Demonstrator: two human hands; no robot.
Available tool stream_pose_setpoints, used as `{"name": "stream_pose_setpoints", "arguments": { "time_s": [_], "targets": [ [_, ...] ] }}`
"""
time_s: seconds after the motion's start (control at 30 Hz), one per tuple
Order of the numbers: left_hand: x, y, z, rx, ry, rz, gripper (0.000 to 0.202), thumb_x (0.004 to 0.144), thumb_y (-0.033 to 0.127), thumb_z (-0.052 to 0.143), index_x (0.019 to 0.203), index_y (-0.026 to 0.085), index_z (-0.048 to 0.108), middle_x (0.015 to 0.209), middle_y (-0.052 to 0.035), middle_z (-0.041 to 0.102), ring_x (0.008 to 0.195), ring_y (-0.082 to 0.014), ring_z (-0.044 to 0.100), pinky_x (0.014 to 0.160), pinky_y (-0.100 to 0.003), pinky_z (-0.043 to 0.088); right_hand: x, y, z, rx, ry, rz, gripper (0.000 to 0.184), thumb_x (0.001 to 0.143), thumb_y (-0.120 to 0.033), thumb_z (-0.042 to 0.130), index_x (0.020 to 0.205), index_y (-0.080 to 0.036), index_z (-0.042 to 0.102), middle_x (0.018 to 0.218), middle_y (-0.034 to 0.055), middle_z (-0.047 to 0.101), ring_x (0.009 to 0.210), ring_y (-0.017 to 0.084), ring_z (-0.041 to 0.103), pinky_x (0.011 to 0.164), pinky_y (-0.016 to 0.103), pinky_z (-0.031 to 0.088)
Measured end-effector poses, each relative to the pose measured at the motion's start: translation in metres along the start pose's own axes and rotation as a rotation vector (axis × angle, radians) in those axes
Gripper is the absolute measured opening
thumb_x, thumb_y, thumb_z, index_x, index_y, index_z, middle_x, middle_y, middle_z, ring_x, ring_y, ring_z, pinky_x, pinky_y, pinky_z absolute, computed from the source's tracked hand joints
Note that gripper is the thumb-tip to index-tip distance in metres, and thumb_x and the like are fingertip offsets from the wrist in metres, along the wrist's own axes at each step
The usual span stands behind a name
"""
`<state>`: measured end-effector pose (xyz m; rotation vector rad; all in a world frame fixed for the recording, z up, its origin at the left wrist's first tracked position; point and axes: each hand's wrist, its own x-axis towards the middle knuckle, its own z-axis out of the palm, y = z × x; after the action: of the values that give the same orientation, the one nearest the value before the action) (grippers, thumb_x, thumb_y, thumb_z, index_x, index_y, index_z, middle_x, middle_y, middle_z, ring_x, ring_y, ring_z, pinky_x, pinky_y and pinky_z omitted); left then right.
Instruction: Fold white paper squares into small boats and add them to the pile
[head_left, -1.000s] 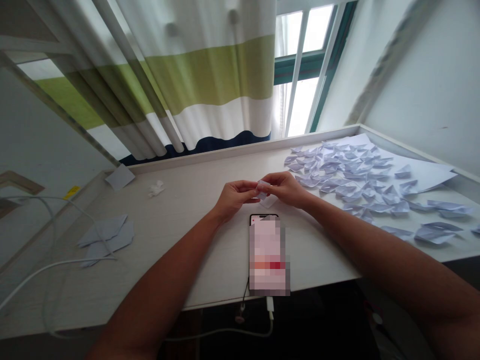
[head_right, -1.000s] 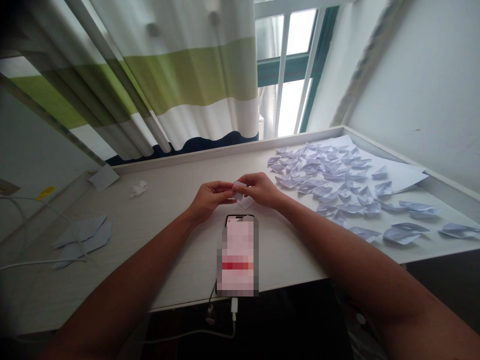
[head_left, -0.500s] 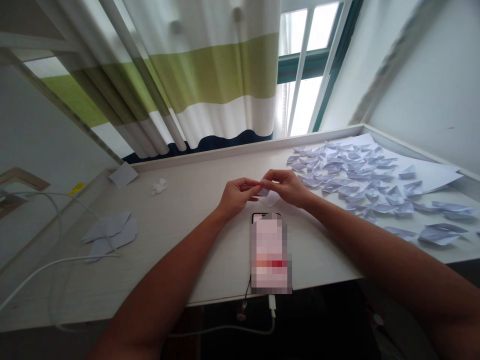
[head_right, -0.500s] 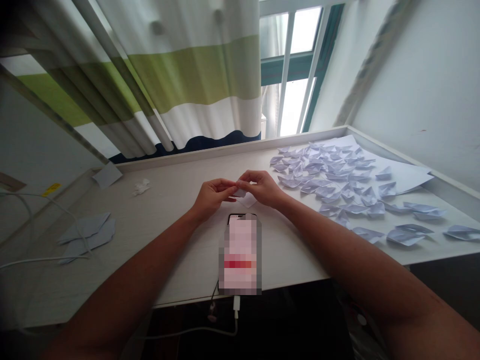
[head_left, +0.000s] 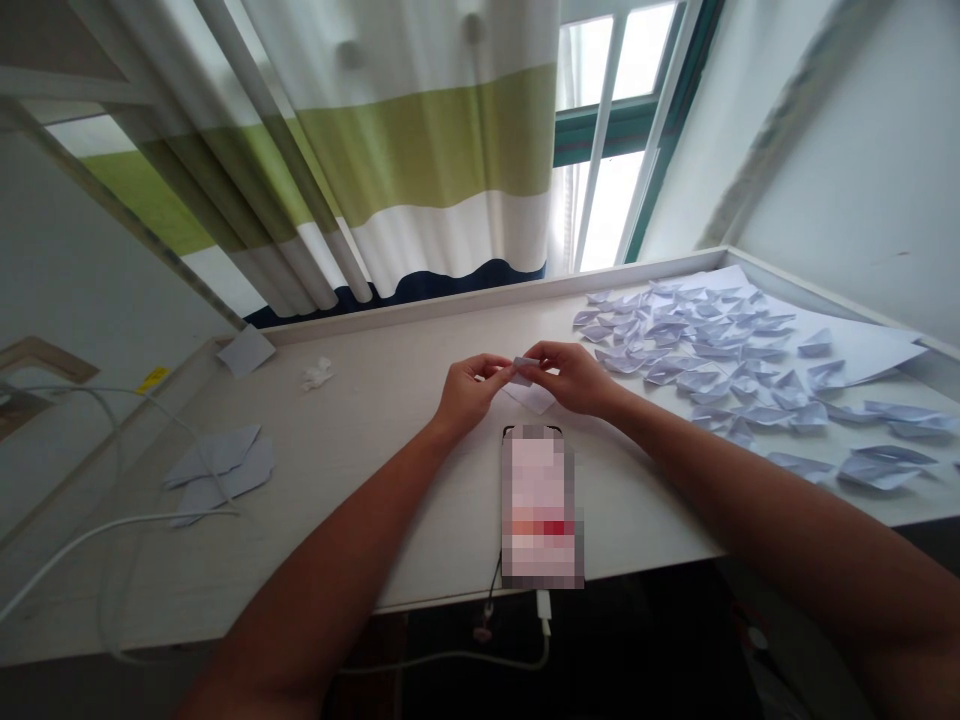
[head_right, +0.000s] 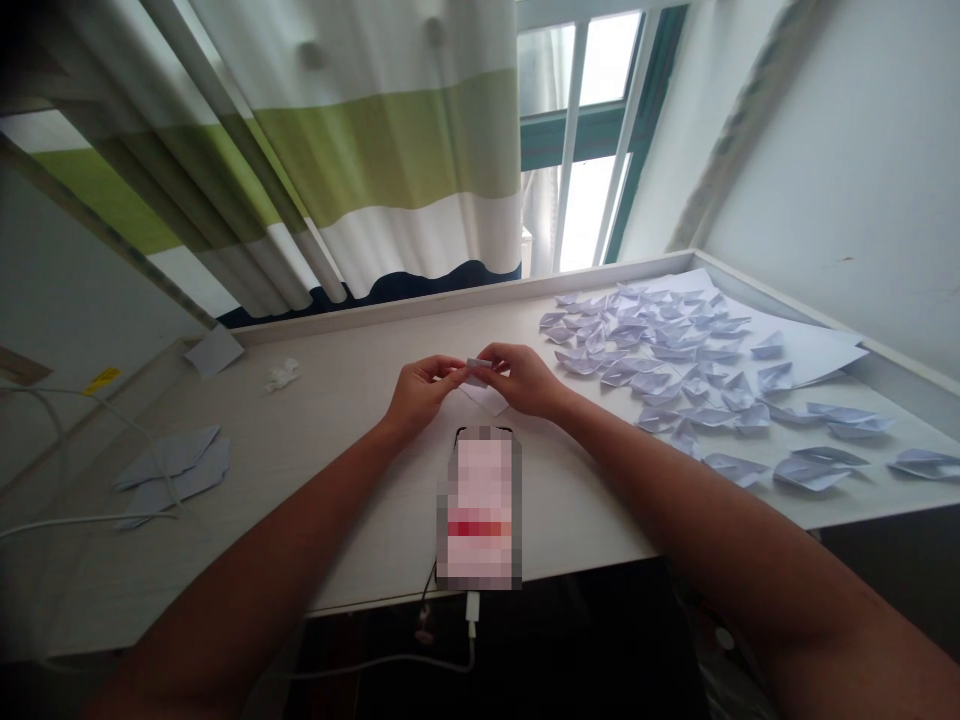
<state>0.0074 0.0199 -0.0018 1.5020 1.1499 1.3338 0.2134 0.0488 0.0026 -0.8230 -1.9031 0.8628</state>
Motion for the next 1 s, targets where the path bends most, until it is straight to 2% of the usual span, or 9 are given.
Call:
{"name": "stream_pose_setpoints", "arguments": {
  "time_s": [0.13,0.27,0.37,0.5,0.6,0.7,0.77,0.87,1.0],
  "targets": [
    [-0.001,0.002,0.000,-0.020,-0.054,0.036,0.029,0.081,0.046,0.090,0.091,0.019,0.087,0.070,-0.0038,0.076,0.064,-0.0181,0.069,0.068,-0.032,0.052,-0.001,-0.004,0.003,-0.054,-0.018,-0.021,0.038,0.093,-0.059,0.078,0.084,-0.022,0.077,0.085,0.0071,0.081,0.081,0.023,0.072,0.084,0.041,0.060],
    [0.000,0.003,0.001,-0.063,-0.013,0.055,0.029,0.081,0.047,0.090,0.086,0.019,0.086,0.070,-0.0035,0.076,0.065,-0.0171,0.068,0.071,-0.032,0.054,-0.001,-0.001,0.004,-0.034,-0.065,0.000,0.045,0.093,-0.064,0.075,0.080,-0.021,0.072,0.081,0.0060,0.077,0.077,0.022,0.068,0.081,0.040,0.057],
    [0.001,0.005,0.002,-0.123,-0.007,0.029,0.030,0.079,0.047,0.092,0.086,0.019,0.085,0.067,-0.0018,0.074,0.063,-0.0150,0.065,0.070,-0.031,0.054,-0.001,0.001,0.001,-0.093,-0.083,0.007,0.050,0.094,-0.065,0.074,0.071,-0.021,0.066,0.072,0.0034,0.070,0.071,0.019,0.061,0.073,0.037,0.051],
    [-0.001,0.009,0.002,-0.208,-0.029,-0.047,0.037,0.077,0.051,0.094,0.090,0.018,0.084,0.070,-0.0033,0.078,0.057,-0.0124,0.062,0.060,-0.028,0.048,0.000,0.001,-0.001,-0.089,-0.068,-0.024,0.050,0.095,-0.063,0.075,0.071,-0.019,0.069,0.071,0.0033,0.071,0.070,0.018,0.060,0.072,0.034,0.050],
    [-0.002,0.013,0.002,-0.217,-0.056,-0.076,0.041,0.076,0.052,0.095,0.094,0.017,0.085,0.083,-0.0076,0.083,0.068,-0.0167,0.073,0.063,-0.028,0.051,0.000,0.001,-0.001,-0.108,-0.009,-0.038,0.043,0.097,-0.058,0.074,0.082,-0.019,0.077,0.068,0.0020,0.070,0.064,0.016,0.059,0.066,0.032,0.049],
    [-0.004,0.016,0.001,-0.235,-0.075,-0.084,0.041,0.081,0.054,0.091,0.096,0.016,0.085,0.094,-0.0109,0.086,0.086,-0.0222,0.080,0.074,-0.031,0.057,-0.001,0.002,-0.003,-0.041,0.020,-0.022,0.036,0.101,-0.052,0.071,0.106,-0.019,0.084,0.070,0.0022,0.073,0.059,0.016,0.062,0.059,0.031,0.050],
    [-0.004,0.016,0.001,-0.260,-0.078,-0.085,0.041,0.082,0.054,0.091,0.095,0.015,0.085,0.095,-0.0116,0.086,0.088,-0.0237,0.082,0.078,-0.034,0.059,-0.002,0.002,-0.005,0.040,-0.017,-0.033,0.035,0.102,-0.050,0.072,0.113,-0.020,0.084,0.080,0.0047,0.079,0.063,0.017,0.069,0.061,0.032,0.057],
    [-0.003,0.014,0.000,-0.293,-0.082,-0.094,0.047,0.073,0.050,0.099,0.101,0.015,0.084,0.090,-0.0102,0.086,0.086,-0.0246,0.082,0.081,-0.036,0.060,-0.002,0.002,-0.007,0.080,-0.059,-0.075,0.031,0.099,-0.050,0.077,0.110,-0.022,0.085,0.094,0.0073,0.083,0.074,0.020,0.077,0.072,0.037,0.065],
    [-0.001,0.010,-0.001,-0.319,-0.078,-0.147,0.062,0.064,0.048,0.105,0.111,0.016,0.082,0.087,-0.0088,0.086,0.083,-0.0238,0.082,0.085,-0.038,0.061,-0.001,0.002,-0.009,0.044,-0.067,-0.126,0.027,0.097,-0.050,0.080,0.104,-0.025,0.087,0.097,0.0063,0.079,0.086,0.022,0.079,0.086,0.042,0.067]
  ]
}}
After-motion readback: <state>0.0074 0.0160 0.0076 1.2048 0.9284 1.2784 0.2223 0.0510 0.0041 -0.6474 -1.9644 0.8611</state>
